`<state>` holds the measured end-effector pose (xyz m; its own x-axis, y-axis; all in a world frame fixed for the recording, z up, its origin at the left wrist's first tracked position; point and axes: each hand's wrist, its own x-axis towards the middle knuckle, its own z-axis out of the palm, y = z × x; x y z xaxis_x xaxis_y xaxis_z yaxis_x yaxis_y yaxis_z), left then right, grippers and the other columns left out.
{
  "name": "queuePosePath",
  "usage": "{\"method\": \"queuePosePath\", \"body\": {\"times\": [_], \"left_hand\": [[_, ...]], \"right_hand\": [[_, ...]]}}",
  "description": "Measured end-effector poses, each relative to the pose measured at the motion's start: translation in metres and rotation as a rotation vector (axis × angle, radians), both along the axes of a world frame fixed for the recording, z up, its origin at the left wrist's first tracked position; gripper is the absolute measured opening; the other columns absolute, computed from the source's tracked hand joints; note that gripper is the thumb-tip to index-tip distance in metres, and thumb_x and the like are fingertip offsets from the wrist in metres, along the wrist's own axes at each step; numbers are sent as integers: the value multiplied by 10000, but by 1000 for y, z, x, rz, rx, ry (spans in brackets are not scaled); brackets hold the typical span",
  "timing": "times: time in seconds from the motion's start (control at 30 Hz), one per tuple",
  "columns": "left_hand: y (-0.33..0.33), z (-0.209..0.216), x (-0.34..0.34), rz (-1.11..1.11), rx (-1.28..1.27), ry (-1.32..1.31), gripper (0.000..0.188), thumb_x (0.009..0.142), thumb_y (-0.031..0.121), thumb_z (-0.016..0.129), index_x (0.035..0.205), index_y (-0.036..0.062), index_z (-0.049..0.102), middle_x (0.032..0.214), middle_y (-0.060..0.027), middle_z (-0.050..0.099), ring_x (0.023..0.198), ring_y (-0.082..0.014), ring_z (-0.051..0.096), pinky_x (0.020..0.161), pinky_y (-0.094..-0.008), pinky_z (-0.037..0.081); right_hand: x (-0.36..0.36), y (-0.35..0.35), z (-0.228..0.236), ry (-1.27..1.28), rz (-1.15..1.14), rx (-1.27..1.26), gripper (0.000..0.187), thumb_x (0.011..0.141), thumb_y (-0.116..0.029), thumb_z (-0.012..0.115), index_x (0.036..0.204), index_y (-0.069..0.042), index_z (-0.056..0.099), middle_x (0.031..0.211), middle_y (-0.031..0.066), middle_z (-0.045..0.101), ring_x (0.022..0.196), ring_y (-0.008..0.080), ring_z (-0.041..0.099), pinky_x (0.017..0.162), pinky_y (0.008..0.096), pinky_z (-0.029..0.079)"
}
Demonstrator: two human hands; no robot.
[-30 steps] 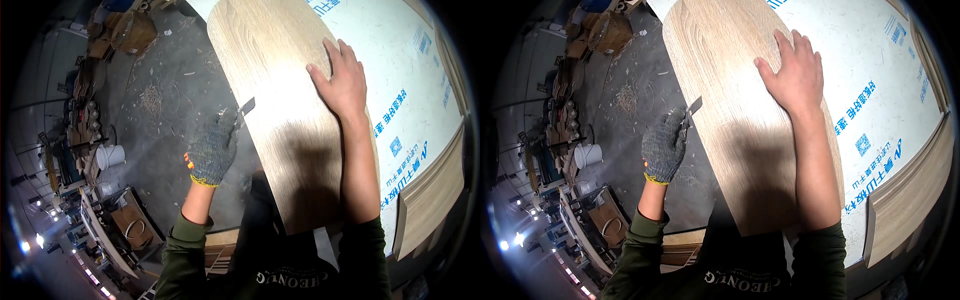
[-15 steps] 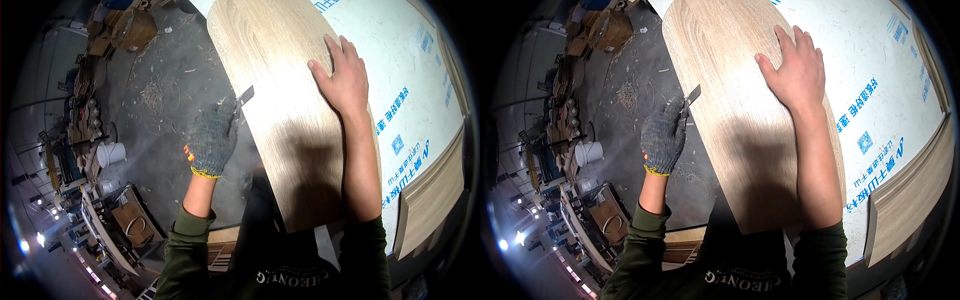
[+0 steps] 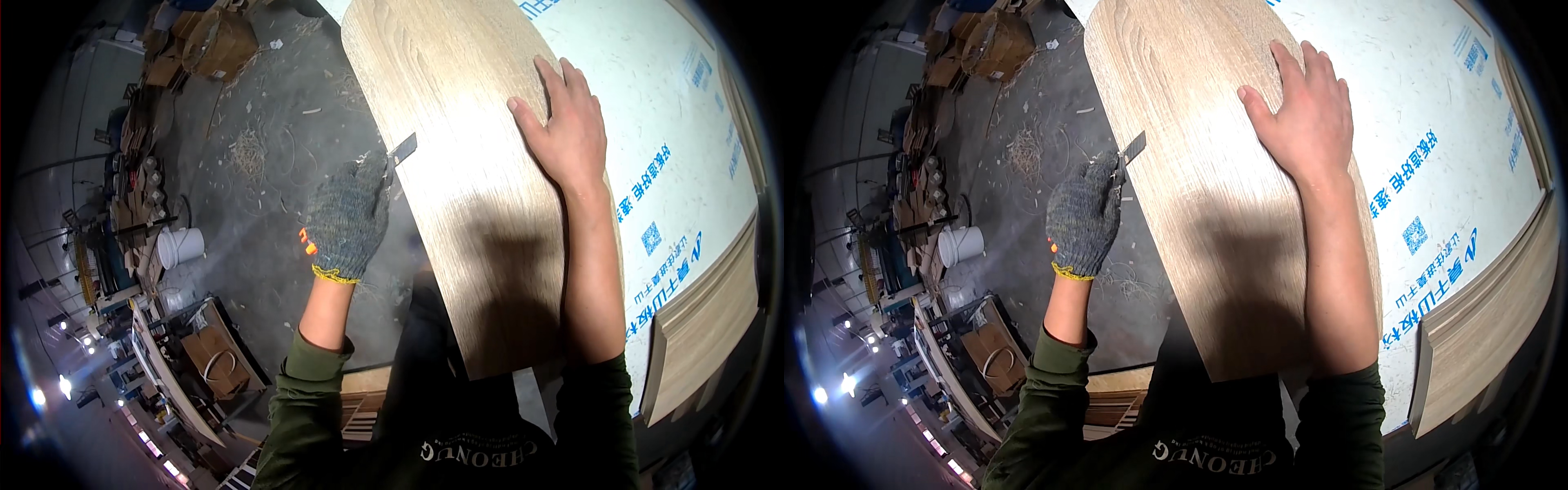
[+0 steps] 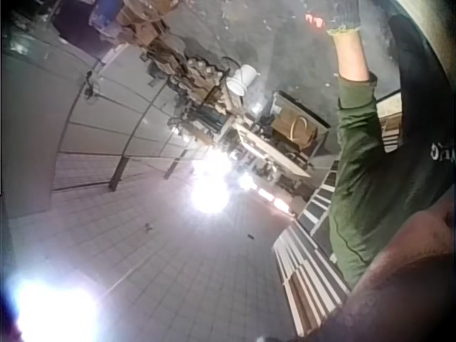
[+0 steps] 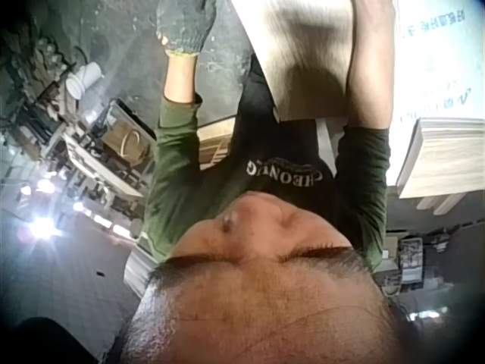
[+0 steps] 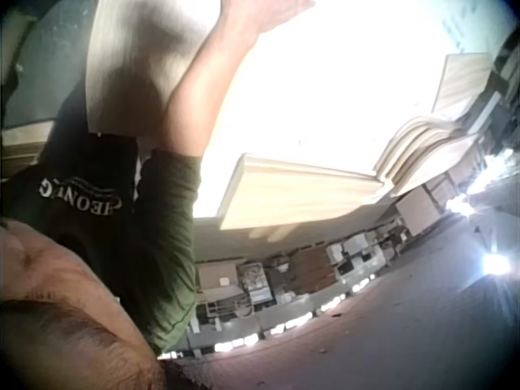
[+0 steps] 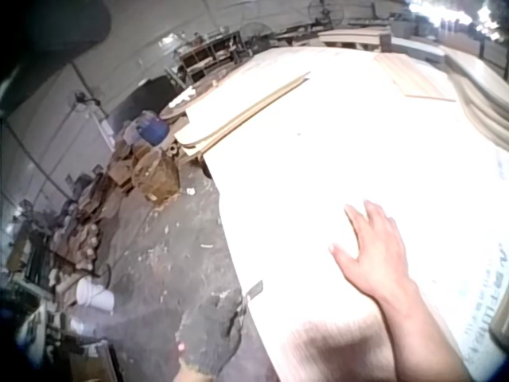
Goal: The person is using a blade to shave or trim the edges of curved wooden boards.
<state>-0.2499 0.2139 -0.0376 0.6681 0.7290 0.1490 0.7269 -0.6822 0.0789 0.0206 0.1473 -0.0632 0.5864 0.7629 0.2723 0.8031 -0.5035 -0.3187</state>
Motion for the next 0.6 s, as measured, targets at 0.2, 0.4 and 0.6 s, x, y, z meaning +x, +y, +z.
{"method": "queuePosePath", "body": {"times": [0.2, 0.4, 0.6], "left_hand": [[6, -9, -1, -40, 87, -26, 379, 814, 176, 653, 1191, 141, 639, 1074, -147, 666, 971, -346, 631, 853, -449, 493], [12, -9, -4, -94, 168, -62, 371, 803, 191, 651, 1170, 141, 649, 1041, -143, 674, 925, -334, 644, 819, -446, 502], [12, -8, 2, -24, 61, -8, 384, 824, 167, 652, 1206, 135, 633, 1130, -130, 663, 1066, -339, 614, 926, -449, 478]], "right_hand": [[2, -1, 1, -2, 6, -7, 669, 855, -510, 609, 1414, -170, 469, 1480, 164, 400, 1400, 315, 339, 1161, 471, 248], [0, 0, 1, 5, 11, 5, 665, 855, -503, 610, 1413, -169, 470, 1482, 166, 397, 1400, 318, 338, 1162, 473, 245], [1, -1, 0, -4, 1, -5, 664, 858, -503, 608, 1414, -169, 470, 1481, 166, 398, 1401, 317, 338, 1163, 477, 243]]}}
